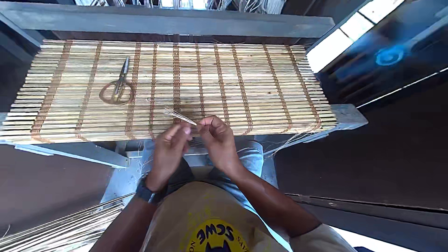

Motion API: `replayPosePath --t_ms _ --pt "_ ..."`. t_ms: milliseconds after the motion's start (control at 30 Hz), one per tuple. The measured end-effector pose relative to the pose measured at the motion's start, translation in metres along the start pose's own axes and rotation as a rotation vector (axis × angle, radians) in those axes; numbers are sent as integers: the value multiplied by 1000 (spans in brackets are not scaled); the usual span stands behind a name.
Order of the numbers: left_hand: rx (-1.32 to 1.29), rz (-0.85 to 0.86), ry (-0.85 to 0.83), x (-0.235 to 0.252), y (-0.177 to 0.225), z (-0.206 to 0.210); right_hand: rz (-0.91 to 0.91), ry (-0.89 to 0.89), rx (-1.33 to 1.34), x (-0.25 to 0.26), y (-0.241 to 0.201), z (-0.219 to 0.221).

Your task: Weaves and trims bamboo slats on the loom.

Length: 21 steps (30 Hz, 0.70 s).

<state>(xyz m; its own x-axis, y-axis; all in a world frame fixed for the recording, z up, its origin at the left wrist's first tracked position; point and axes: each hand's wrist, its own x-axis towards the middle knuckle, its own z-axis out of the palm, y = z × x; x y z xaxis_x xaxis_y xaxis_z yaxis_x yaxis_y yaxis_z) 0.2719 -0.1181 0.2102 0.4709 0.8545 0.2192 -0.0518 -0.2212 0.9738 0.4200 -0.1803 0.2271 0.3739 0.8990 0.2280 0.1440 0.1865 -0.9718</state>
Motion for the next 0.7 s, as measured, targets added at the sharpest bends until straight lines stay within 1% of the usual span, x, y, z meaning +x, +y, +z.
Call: replayPosePath --t_ms 133,333,433,567,633,700 --pt "-196 -25 73 -2 -2 8 -36 -23 8 -5 4 10" --pt "-341 -84 82 -4 -3 5 3 -61 2 -8 7 12" --pt "-376 -92 56 -5 -3 1 144 -125 80 -8 1 9" --pt "-405 -71 7 -6 -4 -3 406 -225 395 -7 -8 4" --pt "-422 -72 -2 -5 -3 -4 467 -243 480 -6 -12 1" --pt "-445 -80 7 -4 -2 -4 468 -237 502 -6 -13 -1"
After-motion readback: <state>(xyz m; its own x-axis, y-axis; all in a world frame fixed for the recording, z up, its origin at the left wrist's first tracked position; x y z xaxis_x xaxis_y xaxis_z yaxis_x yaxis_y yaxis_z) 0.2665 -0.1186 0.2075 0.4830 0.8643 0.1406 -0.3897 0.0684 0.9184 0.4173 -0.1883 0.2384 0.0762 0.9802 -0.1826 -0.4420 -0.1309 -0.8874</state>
